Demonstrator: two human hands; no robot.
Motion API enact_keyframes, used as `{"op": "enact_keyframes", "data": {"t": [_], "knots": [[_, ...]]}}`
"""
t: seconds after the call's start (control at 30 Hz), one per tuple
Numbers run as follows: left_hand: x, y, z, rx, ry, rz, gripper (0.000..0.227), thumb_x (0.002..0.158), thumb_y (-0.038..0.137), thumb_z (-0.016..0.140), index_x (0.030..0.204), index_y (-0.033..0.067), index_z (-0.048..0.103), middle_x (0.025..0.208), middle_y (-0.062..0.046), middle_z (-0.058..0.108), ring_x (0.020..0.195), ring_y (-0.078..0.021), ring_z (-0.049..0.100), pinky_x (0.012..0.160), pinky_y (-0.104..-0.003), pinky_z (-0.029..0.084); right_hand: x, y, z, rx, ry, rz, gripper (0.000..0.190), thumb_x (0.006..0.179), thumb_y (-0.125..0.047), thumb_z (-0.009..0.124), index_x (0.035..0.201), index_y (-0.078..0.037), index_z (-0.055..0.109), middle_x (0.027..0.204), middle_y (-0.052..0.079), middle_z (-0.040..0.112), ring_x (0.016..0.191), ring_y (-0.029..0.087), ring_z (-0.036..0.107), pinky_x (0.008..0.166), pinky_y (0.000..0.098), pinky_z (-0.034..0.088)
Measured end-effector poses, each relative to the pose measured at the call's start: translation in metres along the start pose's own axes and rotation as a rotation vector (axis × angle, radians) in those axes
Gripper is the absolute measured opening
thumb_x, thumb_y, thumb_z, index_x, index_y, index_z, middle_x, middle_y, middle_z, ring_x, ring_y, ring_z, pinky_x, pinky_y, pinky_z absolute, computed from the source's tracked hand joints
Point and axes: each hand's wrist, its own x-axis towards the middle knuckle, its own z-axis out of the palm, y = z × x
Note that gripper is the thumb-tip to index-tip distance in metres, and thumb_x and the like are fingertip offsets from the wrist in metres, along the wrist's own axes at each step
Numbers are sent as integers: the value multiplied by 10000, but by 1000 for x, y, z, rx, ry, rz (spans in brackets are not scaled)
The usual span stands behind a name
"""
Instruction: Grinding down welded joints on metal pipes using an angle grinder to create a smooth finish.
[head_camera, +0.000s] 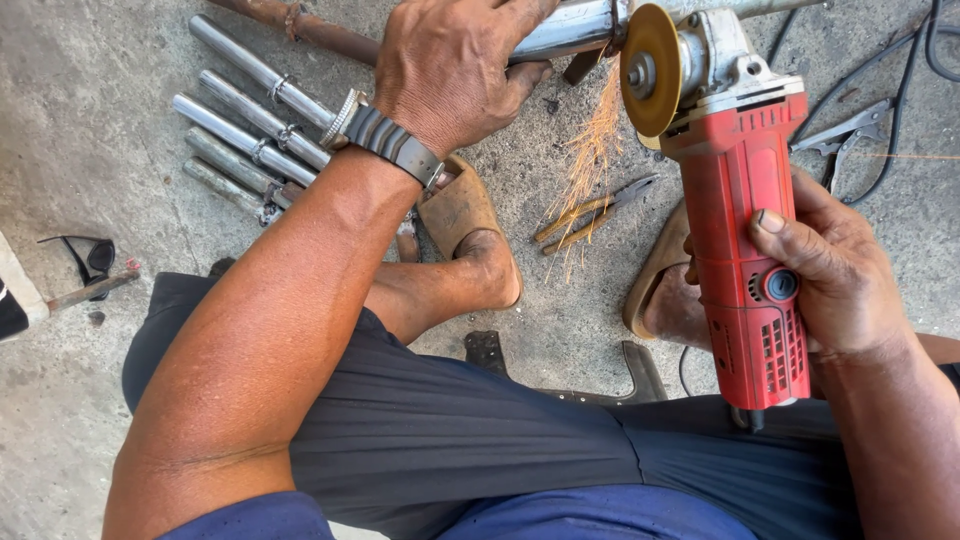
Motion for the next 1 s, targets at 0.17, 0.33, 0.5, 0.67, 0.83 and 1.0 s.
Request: {"op": "enact_keyframes", "data": {"t": [0.17, 0.33, 0.5, 0.67, 0.83, 1.0], "knots": [[-4, -5, 8, 53, 42, 59, 713, 979, 551, 949, 1562, 368, 582, 1174, 22, 809, 1014, -320, 758, 696, -531, 600, -2, -4, 4, 21, 14, 11, 687, 948, -264, 712, 1585, -41, 588, 1143, 91, 719, 867, 235, 732, 774, 354, 648], [-6, -4, 11, 77, 27, 54, 726, 1018, 572, 933, 1596, 388, 535, 1250, 21, 795, 1056, -336, 750, 738, -555, 609, 1, -2, 0, -15, 44, 27, 678, 938, -256, 705, 1574, -44, 606, 1214, 47, 712, 970, 165, 707, 842, 283, 615], [-6, -7, 11, 31, 82, 96, 755, 983, 490, 988, 1587, 330, 565, 1219, 10, 805, 1000, -343, 764, 710, -539, 633, 5, 1, -7, -38, 21, -20, 662, 968, -253, 689, 1598, -69, 602, 1223, 17, 720, 955, 123, 702, 827, 246, 606], [0, -2, 1, -68, 69, 49, 593, 927, 480, 965, 1425, 292, 704, 1122, 3, 791, 937, -348, 747, 674, -539, 573, -3, -9, 1, -61, 118, -116, 718, 930, -334, 726, 1596, -90, 614, 1173, -4, 721, 936, 117, 706, 822, 234, 610], [2, 0, -9, -133, 32, -15, 533, 876, 494, 960, 1313, 265, 757, 1070, -13, 782, 911, -369, 737, 625, -555, 542, -6, -4, -7, 4, 136, -158, 625, 974, -373, 717, 1532, -104, 633, 1141, -18, 735, 898, 102, 717, 805, 220, 613], [2, -6, -4, -229, 2, -30, 504, 918, 475, 952, 1313, 253, 731, 1118, -21, 788, 881, -414, 748, 596, -576, 529, -7, 2, -3, 44, 37, -105, 716, 955, -275, 721, 1625, -69, 575, 1189, 15, 719, 938, 127, 714, 819, 261, 629]]}}
